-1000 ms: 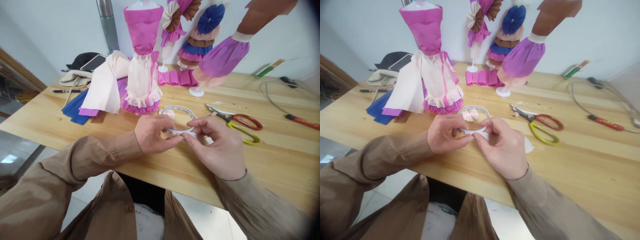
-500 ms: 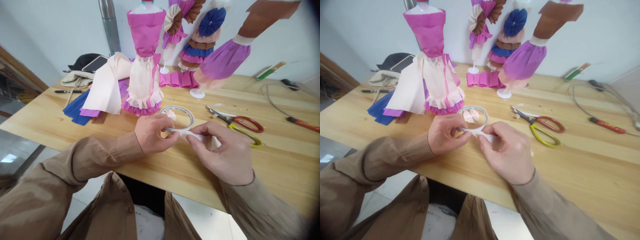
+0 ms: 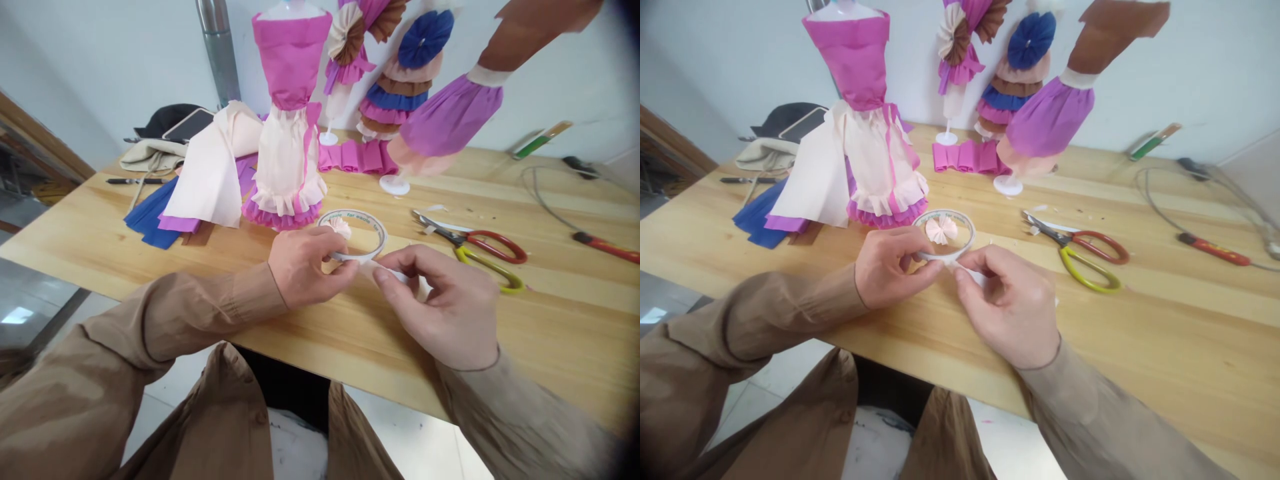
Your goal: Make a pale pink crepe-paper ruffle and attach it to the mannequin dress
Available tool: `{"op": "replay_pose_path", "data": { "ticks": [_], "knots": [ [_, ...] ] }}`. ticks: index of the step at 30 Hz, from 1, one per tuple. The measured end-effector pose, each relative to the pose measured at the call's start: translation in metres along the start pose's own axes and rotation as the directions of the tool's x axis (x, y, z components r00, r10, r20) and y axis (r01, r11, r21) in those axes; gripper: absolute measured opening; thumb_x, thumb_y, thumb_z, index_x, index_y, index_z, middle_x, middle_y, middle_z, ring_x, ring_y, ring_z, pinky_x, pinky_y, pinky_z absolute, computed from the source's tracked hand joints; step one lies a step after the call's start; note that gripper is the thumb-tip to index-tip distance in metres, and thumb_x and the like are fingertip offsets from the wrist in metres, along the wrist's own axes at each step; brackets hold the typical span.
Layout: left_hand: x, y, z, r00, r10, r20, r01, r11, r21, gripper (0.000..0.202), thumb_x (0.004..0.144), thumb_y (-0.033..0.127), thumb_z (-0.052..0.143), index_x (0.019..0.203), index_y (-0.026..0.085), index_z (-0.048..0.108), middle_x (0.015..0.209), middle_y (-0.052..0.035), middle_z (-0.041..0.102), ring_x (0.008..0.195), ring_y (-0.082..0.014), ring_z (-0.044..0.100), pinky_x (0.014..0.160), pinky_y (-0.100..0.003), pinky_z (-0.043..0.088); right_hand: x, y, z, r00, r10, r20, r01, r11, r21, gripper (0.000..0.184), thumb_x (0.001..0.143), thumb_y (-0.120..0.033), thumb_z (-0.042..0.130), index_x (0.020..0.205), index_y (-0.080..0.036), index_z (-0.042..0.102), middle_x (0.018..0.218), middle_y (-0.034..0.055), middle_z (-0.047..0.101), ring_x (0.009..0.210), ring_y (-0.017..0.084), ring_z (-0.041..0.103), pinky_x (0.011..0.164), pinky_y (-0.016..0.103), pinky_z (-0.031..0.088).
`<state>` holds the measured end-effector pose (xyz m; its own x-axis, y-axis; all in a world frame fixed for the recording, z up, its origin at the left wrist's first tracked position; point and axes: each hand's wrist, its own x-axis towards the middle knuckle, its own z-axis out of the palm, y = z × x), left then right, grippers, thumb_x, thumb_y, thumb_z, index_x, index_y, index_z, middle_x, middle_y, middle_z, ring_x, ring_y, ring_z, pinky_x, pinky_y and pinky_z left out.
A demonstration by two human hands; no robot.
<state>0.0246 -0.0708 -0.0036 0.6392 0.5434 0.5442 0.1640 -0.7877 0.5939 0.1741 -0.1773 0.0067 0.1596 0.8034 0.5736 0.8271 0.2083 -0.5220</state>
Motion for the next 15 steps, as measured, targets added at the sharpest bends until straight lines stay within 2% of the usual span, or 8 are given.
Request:
{"op": "replay_pose_path", "data": {
  "ticks": [6, 15],
  "knots": [
    [-0.0005, 0.0001, 0.0002, 1.0, 0.018, 0.0, -0.018, 1.0, -0.005, 0.02, 0.079, 0.026, 0.059, 0.063, 0.014, 0.058, 0.057, 0.0028, 0.053, 0.051, -0.0052, 0.042, 0.049, -0.019, 0.032, -0.0005, 0.001, 0.0027, 0.999, -0.053, 0.002, 0.053, 0.998, 0.035, 0.009, 0.081, -0.016, 0.064, 0.074, -0.022, 0.062, 0.063, -0.002, 0.065, 0.049, 0.009, 0.051, 0.044, 0.024, 0.039],
    [-0.0007, 0.002, -0.0009, 1.0, 0.026, -0.004, -0.026, 0.999, -0.019, 0.02, 0.08, 0.027, 0.059, 0.064, 0.014, 0.06, 0.057, 0.0028, 0.053, 0.05, -0.0052, 0.041, 0.049, -0.02, 0.032, -0.0027, 0.0056, 0.0036, 0.998, 0.026, -0.051, -0.026, 1.0, 0.001, 0.014, 0.08, -0.023, 0.069, 0.069, -0.021, 0.059, 0.054, -0.0047, 0.057, 0.042, 0.007, 0.044, 0.04, 0.022, 0.036]
  ]
}}
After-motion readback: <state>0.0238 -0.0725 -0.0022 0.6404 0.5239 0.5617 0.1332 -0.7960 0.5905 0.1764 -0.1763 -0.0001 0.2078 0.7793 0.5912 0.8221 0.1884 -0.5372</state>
